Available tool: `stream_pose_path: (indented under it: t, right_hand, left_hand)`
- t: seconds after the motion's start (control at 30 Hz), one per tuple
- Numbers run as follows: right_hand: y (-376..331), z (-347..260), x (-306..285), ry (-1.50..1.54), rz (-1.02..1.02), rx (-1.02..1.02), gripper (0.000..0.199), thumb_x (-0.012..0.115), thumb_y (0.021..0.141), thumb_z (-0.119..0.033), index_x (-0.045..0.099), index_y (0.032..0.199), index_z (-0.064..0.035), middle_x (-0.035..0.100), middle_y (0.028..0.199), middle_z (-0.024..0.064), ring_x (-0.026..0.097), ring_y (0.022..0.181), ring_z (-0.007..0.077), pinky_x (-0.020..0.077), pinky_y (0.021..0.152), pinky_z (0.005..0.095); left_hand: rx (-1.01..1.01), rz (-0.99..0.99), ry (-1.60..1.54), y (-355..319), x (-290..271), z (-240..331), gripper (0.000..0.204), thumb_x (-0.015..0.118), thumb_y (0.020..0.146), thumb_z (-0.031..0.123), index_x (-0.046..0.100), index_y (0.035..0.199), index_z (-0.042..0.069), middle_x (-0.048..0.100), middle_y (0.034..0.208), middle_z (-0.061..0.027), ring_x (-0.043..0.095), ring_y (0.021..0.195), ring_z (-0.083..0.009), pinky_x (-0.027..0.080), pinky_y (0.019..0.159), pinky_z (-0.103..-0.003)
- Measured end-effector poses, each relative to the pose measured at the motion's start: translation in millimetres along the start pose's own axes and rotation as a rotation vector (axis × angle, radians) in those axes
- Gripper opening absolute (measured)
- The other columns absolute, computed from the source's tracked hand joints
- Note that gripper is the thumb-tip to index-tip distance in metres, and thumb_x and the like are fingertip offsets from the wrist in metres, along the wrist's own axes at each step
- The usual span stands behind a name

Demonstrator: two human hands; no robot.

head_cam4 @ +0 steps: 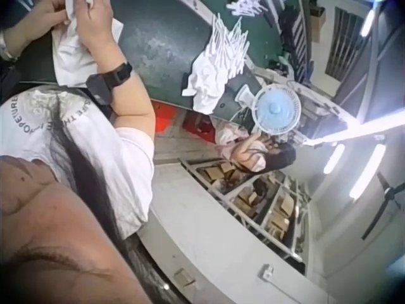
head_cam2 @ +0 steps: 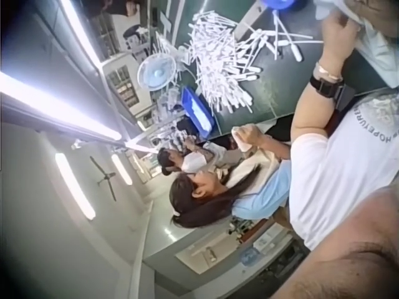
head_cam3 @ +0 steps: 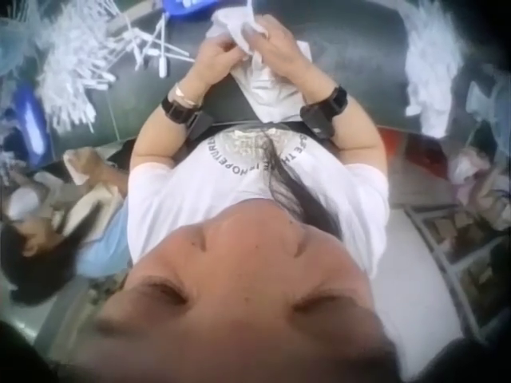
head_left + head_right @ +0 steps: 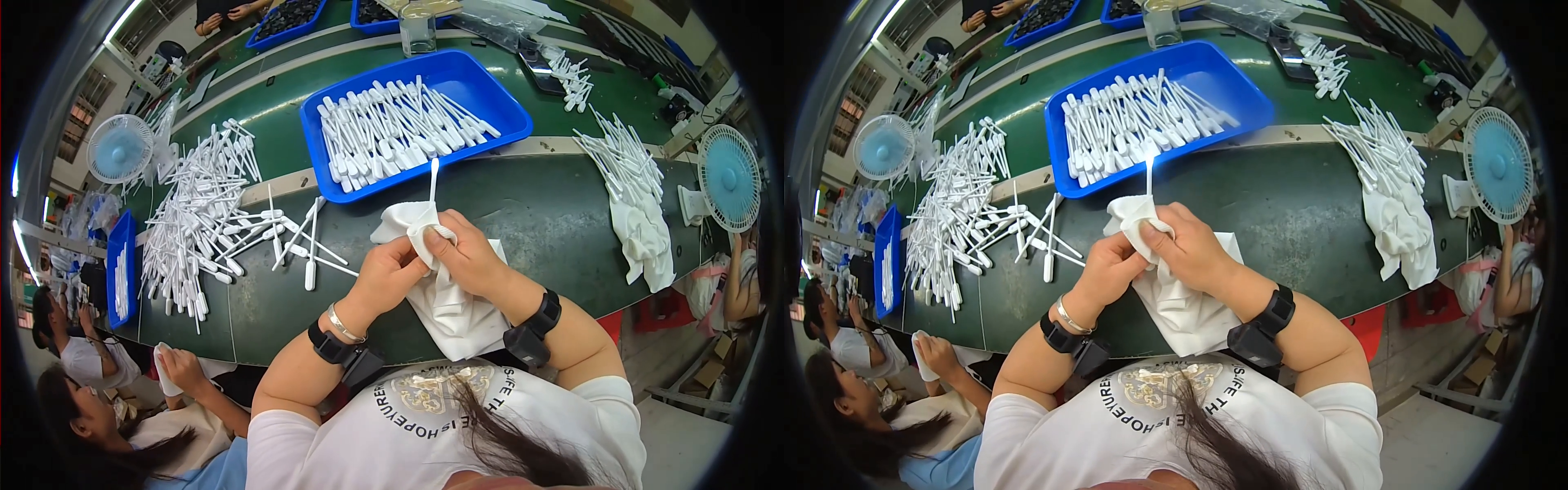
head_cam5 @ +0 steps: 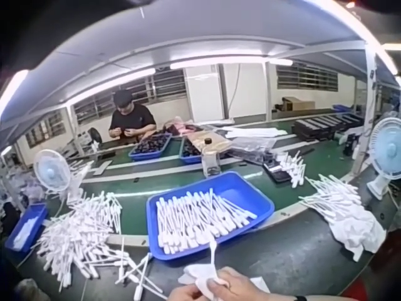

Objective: The person picks up a swab from a blue tray, wipes the tip and handle with a cloth, and places it onto the table, repeating the process for several swabs.

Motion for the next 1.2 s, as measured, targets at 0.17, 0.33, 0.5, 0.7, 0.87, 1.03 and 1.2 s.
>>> stream_pose_path:
  t: [0.17,0.33,0.5,0.7,0.87,1.03,1.2]
  right_hand:
    - [-6,5,8,0.130,-0.073,0.206,0.030,0.055,0.084,-0.023,0.053,0.101,0.0009,0.060,0.084,0.0093,0.058,0.075,0.0180,0.0444,0.066,0.0282]
    - [-3,1,1,0.333,-0.010,0.141,0.027,0.055,0.084,-0.022,0.053,0.099,0.0006,0.061,0.085,0.0074,0.058,0.074,0.0149,0.0452,0.066,0.0275]
    - [12,6,-39,0.656,0.183,0.206,0.023,0.053,0.086,-0.018,0.052,0.102,-0.0012,0.060,0.089,0.0053,0.058,0.075,0.0119,0.0469,0.067,0.0259]
    - [6,3,-29,1.112,0.229,0.305,0.023,0.053,0.086,-0.015,0.051,0.104,-0.0010,0.059,0.091,0.0050,0.058,0.076,0.0116,0.0484,0.068,0.0255]
    - [-7,-3,8,0.753,-0.070,0.261,0.020,0.055,0.085,-0.013,0.053,0.101,-0.0014,0.058,0.090,0.0038,0.055,0.076,0.0074,0.0458,0.068,0.0218]
    - [7,3,-23,0.568,0.116,0.090,0.021,0.055,0.086,-0.014,0.053,0.102,-0.0015,0.058,0.091,0.0034,0.055,0.078,0.0072,0.0456,0.069,0.0215]
    - [14,15,-50,0.871,0.296,0.178,0.022,0.052,0.088,-0.019,0.054,0.102,-0.0016,0.059,0.091,0.0032,0.055,0.080,0.0073,0.0452,0.069,0.0216]
  left_hand:
    - [0.120,-0.012,0.068,-1,0,1,0.019,0.058,0.080,0.016,0.060,0.093,0.002,0.060,0.073,0.0003,0.051,0.065,-0.0056,0.043,0.060,-0.022]
    - [0.173,-0.127,0.126,0,0,0,0.017,0.057,0.081,0.013,0.060,0.092,0.000,0.058,0.074,0.0017,0.049,0.064,-0.0043,0.041,0.057,-0.020]
    - [-0.053,-0.290,-0.032,0,14,-7,0.016,0.055,0.084,0.016,0.059,0.088,0.001,0.055,0.072,-0.0004,0.047,0.059,-0.0060,0.040,0.054,-0.018]
    - [-0.189,-0.416,-0.502,-2,15,-13,0.021,0.048,0.088,0.020,0.054,0.090,0.000,0.054,0.072,-0.0060,0.045,0.051,-0.0102,0.037,0.049,-0.020]
    - [-0.259,-0.448,-0.802,-2,19,-20,0.026,0.041,0.091,0.023,0.051,0.090,0.000,0.052,0.070,-0.0075,0.041,0.048,-0.0110,0.034,0.046,-0.020]
    - [-0.323,-0.593,-1.047,-4,28,-18,0.031,0.035,0.093,0.026,0.051,0.088,0.000,0.047,0.064,-0.0054,0.038,0.046,-0.0100,0.032,0.044,-0.019]
    - [-0.370,-0.606,-0.992,-3,32,-15,0.032,0.033,0.094,0.027,0.050,0.086,0.001,0.044,0.060,-0.0031,0.036,0.044,-0.0086,0.031,0.042,-0.019]
Point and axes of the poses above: each hand's wrist, its own y-axis towards the middle knuckle, its own x-axis out of the palm, z = x × y, the point moved 6 cm from there along y, towards the middle knuckle
